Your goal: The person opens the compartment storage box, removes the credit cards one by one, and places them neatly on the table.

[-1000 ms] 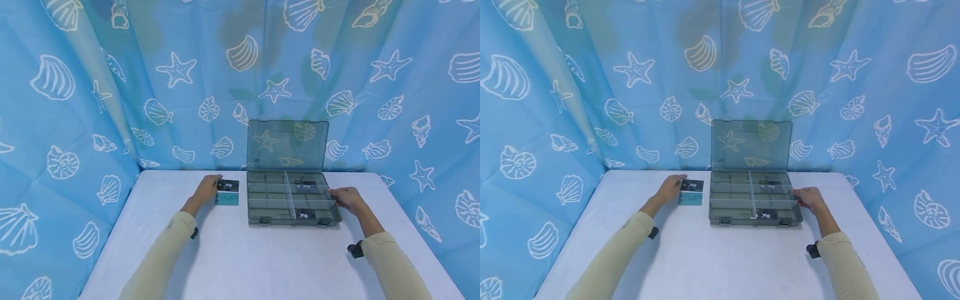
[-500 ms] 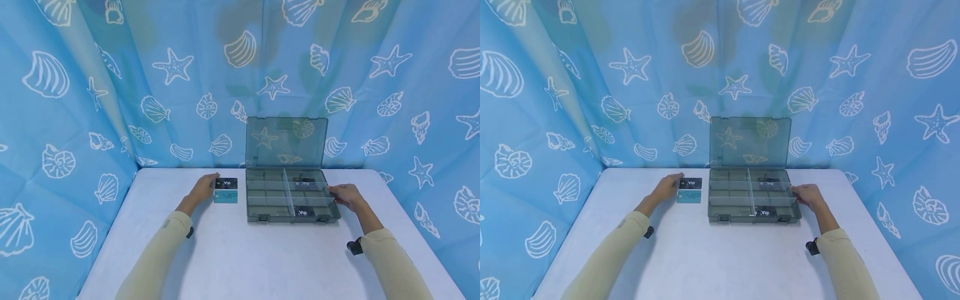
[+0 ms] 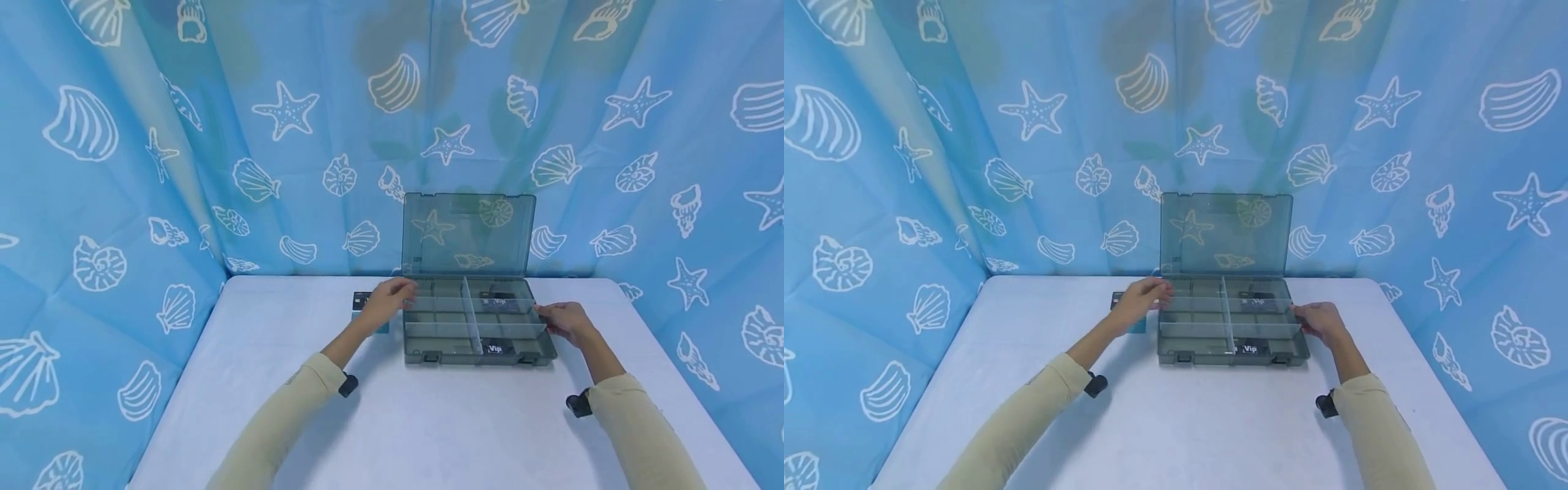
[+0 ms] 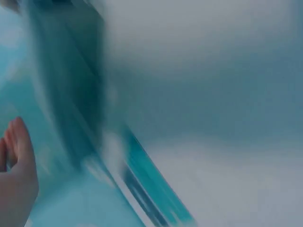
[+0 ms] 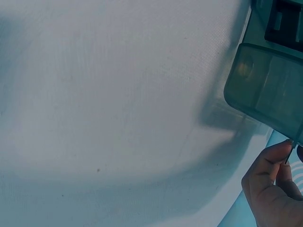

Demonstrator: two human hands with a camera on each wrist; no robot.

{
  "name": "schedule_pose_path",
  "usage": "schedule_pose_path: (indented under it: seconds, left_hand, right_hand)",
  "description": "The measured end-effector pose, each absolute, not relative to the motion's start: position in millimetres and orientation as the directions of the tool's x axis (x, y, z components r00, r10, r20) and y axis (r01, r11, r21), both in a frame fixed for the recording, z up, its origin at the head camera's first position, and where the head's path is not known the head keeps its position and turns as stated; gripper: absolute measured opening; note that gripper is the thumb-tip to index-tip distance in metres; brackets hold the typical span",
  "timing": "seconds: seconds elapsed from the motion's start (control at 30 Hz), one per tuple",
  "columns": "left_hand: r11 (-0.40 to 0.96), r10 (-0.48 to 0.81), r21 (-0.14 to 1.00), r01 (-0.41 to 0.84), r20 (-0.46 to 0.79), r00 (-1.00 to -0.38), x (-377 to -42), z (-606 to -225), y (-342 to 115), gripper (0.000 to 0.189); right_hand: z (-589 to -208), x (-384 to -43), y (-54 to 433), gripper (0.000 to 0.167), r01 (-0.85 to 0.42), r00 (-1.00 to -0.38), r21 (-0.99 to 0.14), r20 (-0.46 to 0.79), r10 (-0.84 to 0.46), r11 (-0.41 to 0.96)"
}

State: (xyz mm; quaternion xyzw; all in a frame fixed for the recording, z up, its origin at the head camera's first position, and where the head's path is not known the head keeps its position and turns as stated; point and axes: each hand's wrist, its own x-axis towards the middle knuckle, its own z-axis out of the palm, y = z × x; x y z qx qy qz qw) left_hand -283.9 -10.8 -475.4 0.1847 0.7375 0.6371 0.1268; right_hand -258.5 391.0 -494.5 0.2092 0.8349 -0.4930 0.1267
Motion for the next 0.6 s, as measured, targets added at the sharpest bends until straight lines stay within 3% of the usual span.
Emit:
schedule_pose_path:
  seconds: [0.13, 0.3, 0.47, 0.6]
  left_hand:
    - [-0.115, 0.603, 0.971, -0.208, -0.098, -0.792, -261.3, -467.4, 39.1, 0.051]
    - [-0.148, 0.703, 0.821, -0.551, -0.304, -0.643, -241.2, -464.5, 93.9, 0.081]
    - [-0.202, 0.635, 0.656, -0.727, -0.477, -0.608, -234.1, -459.8, 138.6, 0.093]
    - [-0.152, 0.559, 0.652, -0.743, -0.563, -0.609, -237.0, -450.8, 160.6, 0.087]
  right_hand:
    - [-498.9, -258.4, 393.1, 0.047, 0.49, -0.871, -0.762, -0.434, 0.229, 0.423]
    - [-502.5, -258.9, 393.1, 0.052, 0.5, -0.866, -0.756, -0.439, 0.239, 0.424]
    - [-500.7, -260.5, 393.4, 0.055, 0.5, -0.866, -0.752, -0.44, 0.237, 0.429]
    - [-497.4, -259.9, 392.3, 0.054, 0.487, -0.873, -0.754, -0.429, 0.231, 0.44]
